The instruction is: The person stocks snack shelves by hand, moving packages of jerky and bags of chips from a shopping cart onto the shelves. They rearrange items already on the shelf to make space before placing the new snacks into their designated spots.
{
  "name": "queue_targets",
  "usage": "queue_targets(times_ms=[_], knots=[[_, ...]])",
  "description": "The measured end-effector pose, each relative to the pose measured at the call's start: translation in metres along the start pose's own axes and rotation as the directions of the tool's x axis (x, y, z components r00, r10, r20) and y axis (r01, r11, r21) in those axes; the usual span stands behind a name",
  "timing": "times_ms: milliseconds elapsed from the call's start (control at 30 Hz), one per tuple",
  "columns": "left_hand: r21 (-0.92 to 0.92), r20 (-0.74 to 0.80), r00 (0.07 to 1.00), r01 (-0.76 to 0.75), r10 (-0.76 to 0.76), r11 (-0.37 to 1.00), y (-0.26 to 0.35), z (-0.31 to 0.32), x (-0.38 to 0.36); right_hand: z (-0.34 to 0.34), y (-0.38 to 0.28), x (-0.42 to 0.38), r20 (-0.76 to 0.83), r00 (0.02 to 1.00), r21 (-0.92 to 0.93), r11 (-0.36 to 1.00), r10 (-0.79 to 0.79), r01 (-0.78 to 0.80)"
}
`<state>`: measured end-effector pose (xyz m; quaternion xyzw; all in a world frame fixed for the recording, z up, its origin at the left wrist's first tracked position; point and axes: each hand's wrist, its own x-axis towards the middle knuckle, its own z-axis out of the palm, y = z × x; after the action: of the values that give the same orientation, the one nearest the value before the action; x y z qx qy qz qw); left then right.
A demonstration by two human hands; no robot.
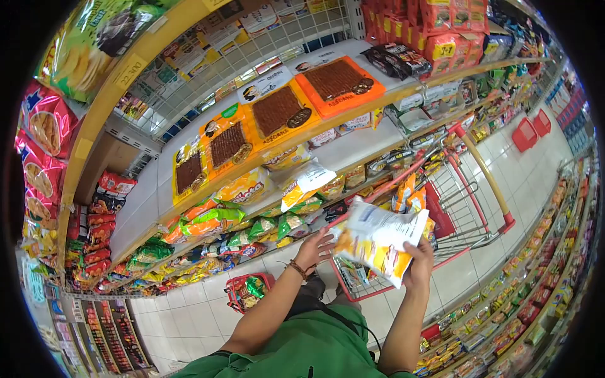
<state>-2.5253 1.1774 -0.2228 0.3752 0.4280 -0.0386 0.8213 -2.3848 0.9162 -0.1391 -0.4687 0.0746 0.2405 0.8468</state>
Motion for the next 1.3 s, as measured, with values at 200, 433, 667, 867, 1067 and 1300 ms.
queue_targets(times_ms=[200,433,667,867,1067,1300], knots=[[0.417,0.195,0.849,-0.525,0.491,0.742,0.045,0.022,-0.065,-0.043,0.078,0.02,0.206,0.955,0.056,0.972,0.212,-0.227],[0.809,0.431,0.378,-0.565,0.819,-0.165,0.068,0.043,-0.099,0.004,0.125,0.037,-0.119,0.986,-0.341,0.928,0.118,-0.152],[0.818,0.507,0.546,-0.547,0.667,-0.175,0.083,0.023,-0.078,0.027,0.081,0.07,0.62,0.775,-0.337,0.934,0.124,0.12],[0.745,0.39,0.603,-0.651,0.695,0.147,0.071,-0.031,0.055,0.016,0.124,0.122,0.581,0.624,-0.387,0.852,0.523,-0.353],[0.971,-0.019,0.719,-0.154,0.695,0.186,0.139,0.005,0.035,0.066,0.141,0.158,0.631,0.595,-0.227,0.851,0.498,-0.473],[0.988,0.044,0.562,-0.148,0.826,0.049,0.164,-0.011,0.081,0.088,0.198,0.158,0.522,0.765,0.399,0.685,0.377,-0.609]])
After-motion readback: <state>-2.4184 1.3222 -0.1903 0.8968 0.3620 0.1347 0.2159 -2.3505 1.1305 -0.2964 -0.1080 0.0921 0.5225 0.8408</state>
